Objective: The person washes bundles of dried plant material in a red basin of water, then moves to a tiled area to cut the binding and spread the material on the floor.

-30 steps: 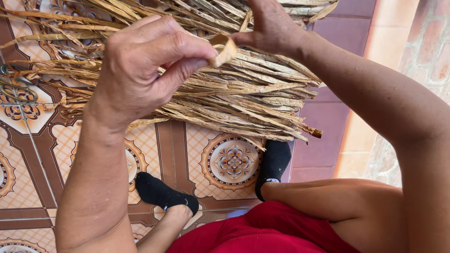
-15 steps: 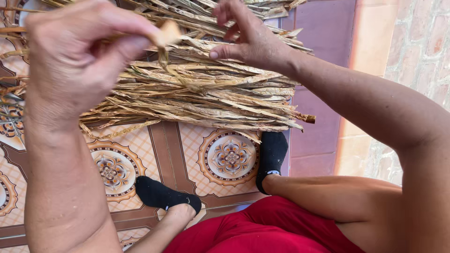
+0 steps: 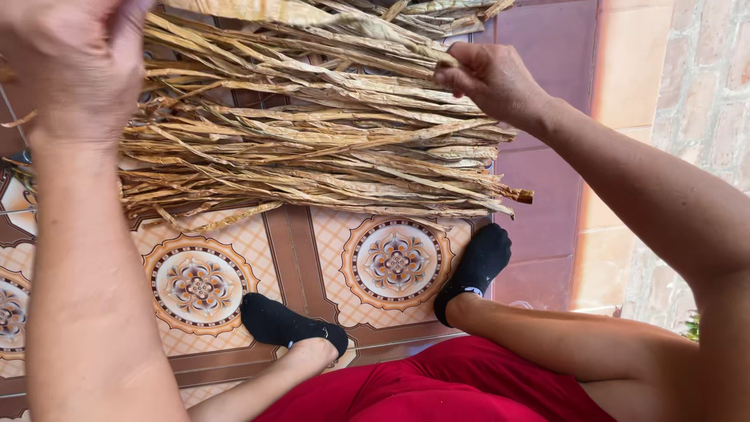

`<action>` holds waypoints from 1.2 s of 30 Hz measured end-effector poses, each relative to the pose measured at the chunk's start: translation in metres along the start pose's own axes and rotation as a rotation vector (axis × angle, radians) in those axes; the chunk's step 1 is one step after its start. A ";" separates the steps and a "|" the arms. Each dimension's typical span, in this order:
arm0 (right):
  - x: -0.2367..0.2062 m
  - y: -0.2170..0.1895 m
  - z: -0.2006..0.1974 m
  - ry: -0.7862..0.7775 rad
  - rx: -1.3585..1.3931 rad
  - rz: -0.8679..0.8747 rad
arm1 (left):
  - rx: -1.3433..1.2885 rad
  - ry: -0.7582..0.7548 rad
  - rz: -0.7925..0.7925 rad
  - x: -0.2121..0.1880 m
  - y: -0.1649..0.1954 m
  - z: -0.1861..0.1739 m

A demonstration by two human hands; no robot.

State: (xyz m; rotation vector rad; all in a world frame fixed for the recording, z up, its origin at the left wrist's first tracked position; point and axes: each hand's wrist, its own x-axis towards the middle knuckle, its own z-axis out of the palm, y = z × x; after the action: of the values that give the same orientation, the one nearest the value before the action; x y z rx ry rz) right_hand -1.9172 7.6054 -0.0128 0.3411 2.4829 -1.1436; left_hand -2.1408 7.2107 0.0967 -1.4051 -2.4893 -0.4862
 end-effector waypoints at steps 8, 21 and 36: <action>-0.015 0.027 0.048 0.110 -0.564 -0.375 | -0.231 -0.252 0.193 -0.130 0.078 0.152; -0.059 0.059 0.099 -0.328 -0.852 -0.436 | -0.001 -0.597 -0.140 -0.223 0.187 0.208; -0.045 0.099 0.003 0.187 -0.070 -0.153 | -0.085 -1.036 -0.321 -0.181 0.184 0.173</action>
State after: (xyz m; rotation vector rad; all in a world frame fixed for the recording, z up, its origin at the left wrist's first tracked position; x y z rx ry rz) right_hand -1.8389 7.6632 -0.0615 0.2518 2.7465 -1.1260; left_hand -1.8984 7.2273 -0.0974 -1.5342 -3.5616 0.1733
